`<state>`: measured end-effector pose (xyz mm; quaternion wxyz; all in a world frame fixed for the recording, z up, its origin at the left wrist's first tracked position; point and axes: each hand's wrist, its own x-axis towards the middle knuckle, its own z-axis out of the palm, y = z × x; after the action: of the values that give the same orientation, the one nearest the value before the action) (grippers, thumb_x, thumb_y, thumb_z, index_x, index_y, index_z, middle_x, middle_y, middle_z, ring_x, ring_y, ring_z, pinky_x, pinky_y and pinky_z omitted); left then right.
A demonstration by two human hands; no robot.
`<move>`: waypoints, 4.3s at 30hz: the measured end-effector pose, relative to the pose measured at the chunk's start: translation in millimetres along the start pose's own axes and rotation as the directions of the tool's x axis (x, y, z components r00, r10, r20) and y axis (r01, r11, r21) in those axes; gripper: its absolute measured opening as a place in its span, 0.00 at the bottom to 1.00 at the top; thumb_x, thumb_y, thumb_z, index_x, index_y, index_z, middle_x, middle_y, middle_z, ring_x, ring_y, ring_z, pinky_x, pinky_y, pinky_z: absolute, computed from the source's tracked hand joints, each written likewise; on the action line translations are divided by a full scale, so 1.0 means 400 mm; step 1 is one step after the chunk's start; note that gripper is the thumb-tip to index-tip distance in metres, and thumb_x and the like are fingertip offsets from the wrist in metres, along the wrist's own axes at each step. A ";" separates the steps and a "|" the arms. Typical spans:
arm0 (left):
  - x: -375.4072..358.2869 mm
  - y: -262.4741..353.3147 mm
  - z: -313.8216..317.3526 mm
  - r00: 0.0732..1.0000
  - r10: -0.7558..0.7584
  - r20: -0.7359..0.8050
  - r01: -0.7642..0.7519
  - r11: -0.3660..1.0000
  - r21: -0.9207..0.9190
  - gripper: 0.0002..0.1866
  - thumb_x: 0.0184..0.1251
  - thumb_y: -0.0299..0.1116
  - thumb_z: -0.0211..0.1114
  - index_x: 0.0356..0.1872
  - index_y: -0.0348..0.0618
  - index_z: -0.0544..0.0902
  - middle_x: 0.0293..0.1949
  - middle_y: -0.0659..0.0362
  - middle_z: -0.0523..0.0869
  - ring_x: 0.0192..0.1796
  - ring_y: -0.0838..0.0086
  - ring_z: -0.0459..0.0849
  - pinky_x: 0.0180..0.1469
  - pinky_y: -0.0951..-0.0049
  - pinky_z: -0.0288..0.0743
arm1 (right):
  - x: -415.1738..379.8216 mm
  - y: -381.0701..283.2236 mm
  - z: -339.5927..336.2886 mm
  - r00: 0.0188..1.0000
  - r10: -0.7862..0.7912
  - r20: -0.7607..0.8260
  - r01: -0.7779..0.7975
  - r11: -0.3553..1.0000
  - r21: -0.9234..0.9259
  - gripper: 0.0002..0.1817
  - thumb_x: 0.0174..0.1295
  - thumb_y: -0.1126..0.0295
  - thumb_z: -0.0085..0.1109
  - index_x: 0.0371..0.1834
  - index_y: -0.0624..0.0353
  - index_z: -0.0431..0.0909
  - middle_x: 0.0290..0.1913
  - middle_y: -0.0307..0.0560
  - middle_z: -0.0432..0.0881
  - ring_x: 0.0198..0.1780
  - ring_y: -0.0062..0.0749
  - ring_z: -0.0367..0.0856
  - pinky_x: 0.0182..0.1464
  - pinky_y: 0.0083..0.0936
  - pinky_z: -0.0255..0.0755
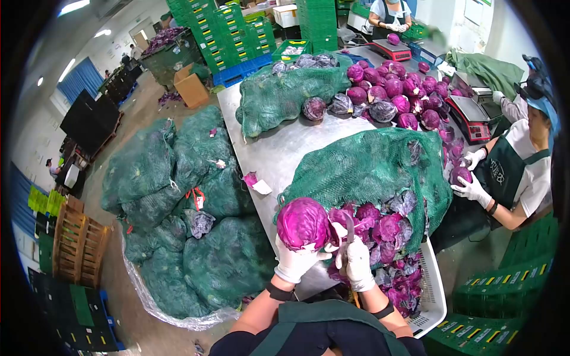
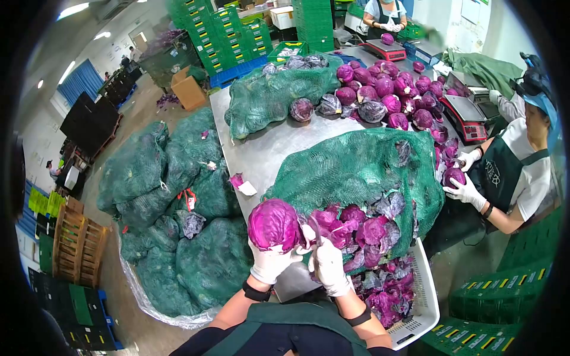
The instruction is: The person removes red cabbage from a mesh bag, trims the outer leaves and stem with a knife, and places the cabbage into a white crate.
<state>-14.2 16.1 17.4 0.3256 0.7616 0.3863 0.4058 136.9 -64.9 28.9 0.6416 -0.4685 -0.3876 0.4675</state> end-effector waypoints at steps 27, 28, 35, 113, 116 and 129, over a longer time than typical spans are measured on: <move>-0.048 0.048 -0.130 0.882 -0.281 0.377 0.462 0.366 -0.808 0.56 0.44 0.69 0.67 0.67 0.37 0.60 0.62 0.52 0.70 0.64 0.65 0.70 0.67 0.62 0.61 | -0.030 -0.115 -0.031 0.960 0.280 -0.026 -0.281 0.959 -0.044 0.22 0.66 0.60 0.52 0.57 0.65 0.72 0.32 0.41 0.82 0.21 0.12 0.71 0.22 0.10 0.64; -0.053 0.047 -0.124 0.866 -0.299 0.400 0.487 0.328 -0.810 0.56 0.44 0.71 0.66 0.67 0.37 0.61 0.62 0.52 0.70 0.64 0.65 0.70 0.67 0.61 0.62 | -0.027 -0.122 -0.012 0.968 0.251 0.021 -0.251 0.967 -0.037 0.23 0.65 0.61 0.54 0.59 0.64 0.71 0.37 0.43 0.82 0.23 0.12 0.72 0.25 0.10 0.65; -0.060 0.039 -0.130 0.846 -0.314 0.430 0.528 0.383 -0.758 0.51 0.52 0.66 0.63 0.67 0.36 0.61 0.61 0.52 0.71 0.63 0.68 0.71 0.67 0.66 0.62 | 0.018 -0.182 0.042 0.956 -0.105 0.275 0.247 0.795 -0.555 0.17 0.54 0.72 0.66 0.48 0.62 0.78 0.41 0.48 0.81 0.38 0.28 0.81 0.42 0.21 0.74; -0.114 -0.036 -0.007 0.564 -0.101 0.819 0.520 -0.727 -0.448 0.31 0.69 0.60 0.42 0.68 0.58 0.59 0.64 0.55 0.69 0.63 0.60 0.71 0.54 0.52 0.75 | 0.046 -0.102 -0.033 0.898 -0.079 0.432 0.375 0.651 -0.660 0.30 0.64 0.65 0.54 0.68 0.61 0.60 0.62 0.53 0.72 0.54 0.36 0.80 0.51 0.26 0.75; -0.096 -0.012 -0.018 0.477 -0.422 0.771 0.758 -0.246 -0.604 0.33 0.68 0.62 0.41 0.68 0.57 0.58 0.64 0.58 0.69 0.62 0.64 0.71 0.55 0.55 0.74 | 0.013 -0.052 -0.018 0.900 -0.113 0.422 0.426 0.441 -0.790 0.34 0.62 0.57 0.57 0.70 0.57 0.59 0.62 0.55 0.71 0.46 0.41 0.83 0.38 0.28 0.79; -0.100 0.003 -0.015 0.566 -0.196 0.801 0.638 -0.511 -0.576 0.50 0.50 0.30 0.73 0.68 0.51 0.45 0.62 0.54 0.67 0.64 0.66 0.70 0.61 0.62 0.71 | 0.031 -0.067 -0.042 0.885 -0.131 0.446 0.427 0.607 -0.670 0.34 0.64 0.60 0.54 0.71 0.59 0.56 0.67 0.57 0.65 0.58 0.44 0.76 0.54 0.30 0.73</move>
<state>-33.9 -17.3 6.3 0.9601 0.0049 0.1670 0.2243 162.4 -60.5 51.1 0.3747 -0.5317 -0.7232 0.2321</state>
